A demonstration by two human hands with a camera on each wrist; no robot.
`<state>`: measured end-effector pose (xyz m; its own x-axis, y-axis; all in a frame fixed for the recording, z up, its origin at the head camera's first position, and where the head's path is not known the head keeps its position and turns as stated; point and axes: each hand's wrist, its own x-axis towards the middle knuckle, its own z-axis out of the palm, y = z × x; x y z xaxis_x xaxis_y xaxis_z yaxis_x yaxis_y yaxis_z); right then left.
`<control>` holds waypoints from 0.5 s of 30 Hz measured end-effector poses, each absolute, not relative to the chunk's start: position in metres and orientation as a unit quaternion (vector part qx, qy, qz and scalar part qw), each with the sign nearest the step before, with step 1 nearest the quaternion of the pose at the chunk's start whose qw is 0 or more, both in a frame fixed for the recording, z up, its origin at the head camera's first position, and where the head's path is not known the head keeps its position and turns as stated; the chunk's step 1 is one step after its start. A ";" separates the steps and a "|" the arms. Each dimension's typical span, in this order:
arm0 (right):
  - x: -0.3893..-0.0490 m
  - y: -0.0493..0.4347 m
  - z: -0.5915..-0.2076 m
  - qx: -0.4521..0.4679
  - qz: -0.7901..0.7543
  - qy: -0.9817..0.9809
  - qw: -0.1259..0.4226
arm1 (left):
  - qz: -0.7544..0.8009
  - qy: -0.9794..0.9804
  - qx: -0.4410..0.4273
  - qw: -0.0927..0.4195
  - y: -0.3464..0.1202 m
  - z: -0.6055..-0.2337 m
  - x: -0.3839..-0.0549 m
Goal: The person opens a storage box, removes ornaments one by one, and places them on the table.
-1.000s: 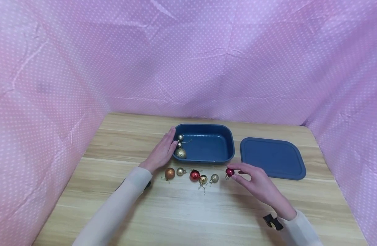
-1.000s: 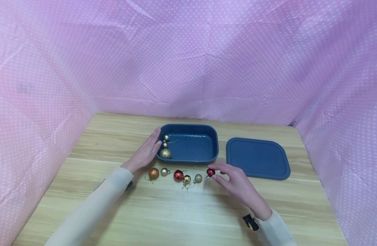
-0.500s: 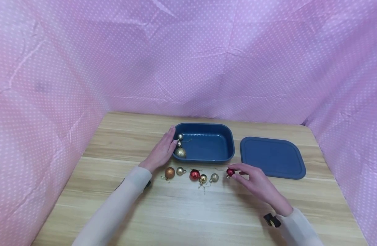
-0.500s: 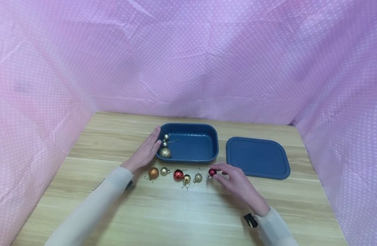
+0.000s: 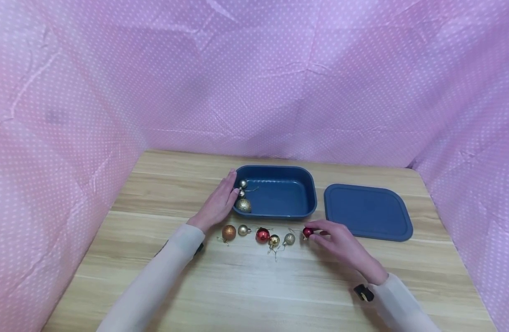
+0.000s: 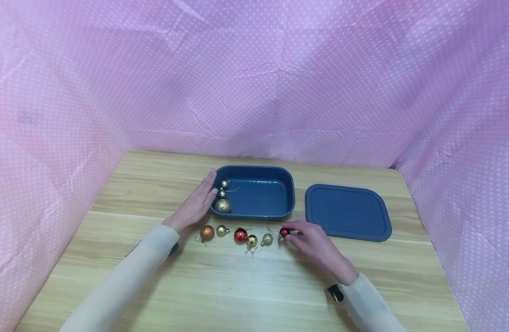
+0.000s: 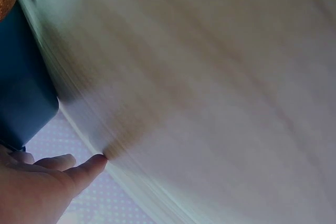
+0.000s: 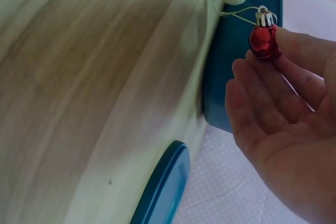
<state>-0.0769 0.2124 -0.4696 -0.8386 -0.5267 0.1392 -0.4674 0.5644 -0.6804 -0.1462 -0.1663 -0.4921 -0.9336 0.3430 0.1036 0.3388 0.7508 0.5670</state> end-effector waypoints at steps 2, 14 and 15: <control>-0.078 0.212 -0.471 -0.286 -0.371 0.883 0.041 | 0.303 0.935 0.184 0.002 -0.166 -0.491 -0.146; -0.082 0.208 -0.477 -0.290 -0.341 0.892 0.072 | 0.302 0.936 0.182 0.001 -0.167 -0.493 -0.146; -0.082 0.208 -0.478 -0.290 -0.339 0.892 0.075 | 0.302 0.936 0.181 0.001 -0.167 -0.493 -0.146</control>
<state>-0.0820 0.2080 -0.4780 -0.8209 -0.5677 0.0629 -0.4662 0.6024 -0.6479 -0.1462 -0.1666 -0.4930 -0.9344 0.3393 0.1085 0.3387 0.7518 0.5658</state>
